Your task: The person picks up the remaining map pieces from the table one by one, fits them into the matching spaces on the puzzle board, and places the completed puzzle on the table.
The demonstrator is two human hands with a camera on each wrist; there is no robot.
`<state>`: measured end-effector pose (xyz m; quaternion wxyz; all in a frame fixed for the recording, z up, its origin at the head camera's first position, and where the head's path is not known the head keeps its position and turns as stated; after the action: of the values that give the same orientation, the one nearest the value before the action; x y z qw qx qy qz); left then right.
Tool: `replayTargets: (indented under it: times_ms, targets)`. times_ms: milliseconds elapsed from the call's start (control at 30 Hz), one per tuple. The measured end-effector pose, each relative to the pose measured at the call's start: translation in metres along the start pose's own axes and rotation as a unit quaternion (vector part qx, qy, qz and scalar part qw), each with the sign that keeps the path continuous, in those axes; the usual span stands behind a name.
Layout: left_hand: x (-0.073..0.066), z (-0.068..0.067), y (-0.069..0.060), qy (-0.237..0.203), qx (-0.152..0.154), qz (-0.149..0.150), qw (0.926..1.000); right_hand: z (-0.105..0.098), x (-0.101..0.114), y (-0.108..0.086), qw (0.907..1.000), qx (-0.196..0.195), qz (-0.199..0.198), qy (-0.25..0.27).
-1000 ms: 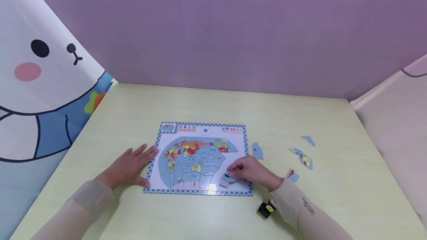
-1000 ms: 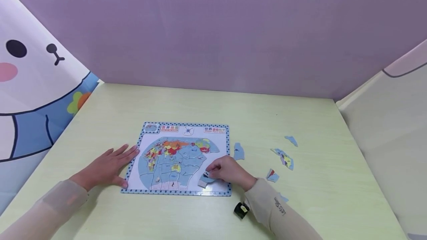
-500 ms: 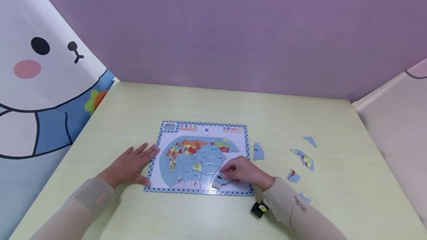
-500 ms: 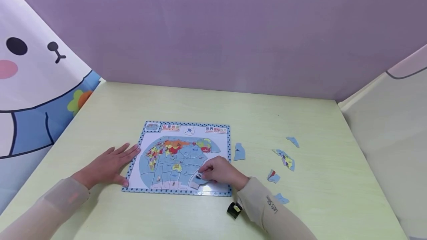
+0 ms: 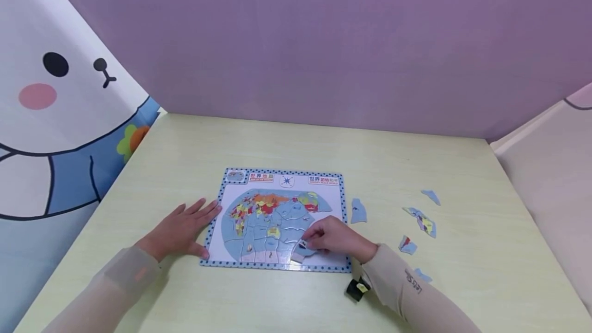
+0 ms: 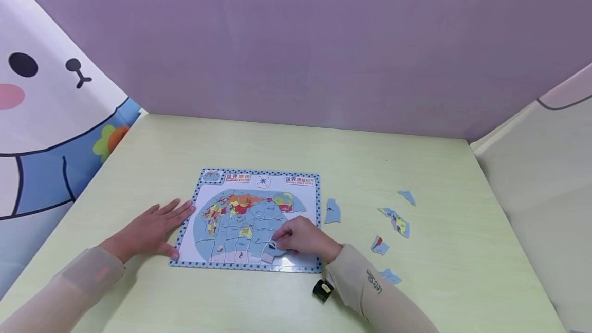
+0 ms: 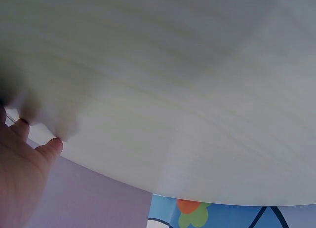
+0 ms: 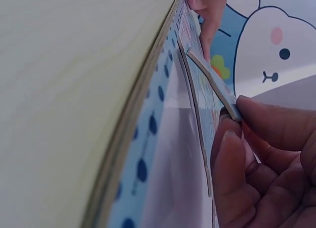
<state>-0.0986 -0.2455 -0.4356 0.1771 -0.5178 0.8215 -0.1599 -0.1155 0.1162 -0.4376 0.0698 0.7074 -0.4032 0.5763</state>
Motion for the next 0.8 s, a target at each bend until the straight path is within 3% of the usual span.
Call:
replayTargets:
  times_ms: [800]
  targets:
    - [-0.0019, -0.0007, 0.0012, 0.002, 0.007, -0.003, 1.0000, 0.0057, 0.0049, 0.0025, 0.9978, 0.002, -0.002, -0.066]
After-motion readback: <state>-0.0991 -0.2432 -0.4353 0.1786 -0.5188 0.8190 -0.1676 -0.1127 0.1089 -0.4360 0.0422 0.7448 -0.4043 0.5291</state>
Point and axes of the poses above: each hand's wrist, its own y-axis towards the middle knuckle, its own z-axis out of the palm, x = y × z, the point moved 1 cm from there along y, towards the middle knuckle, and after that the axes turned 6 degrees about x, right-handed, at the moved point
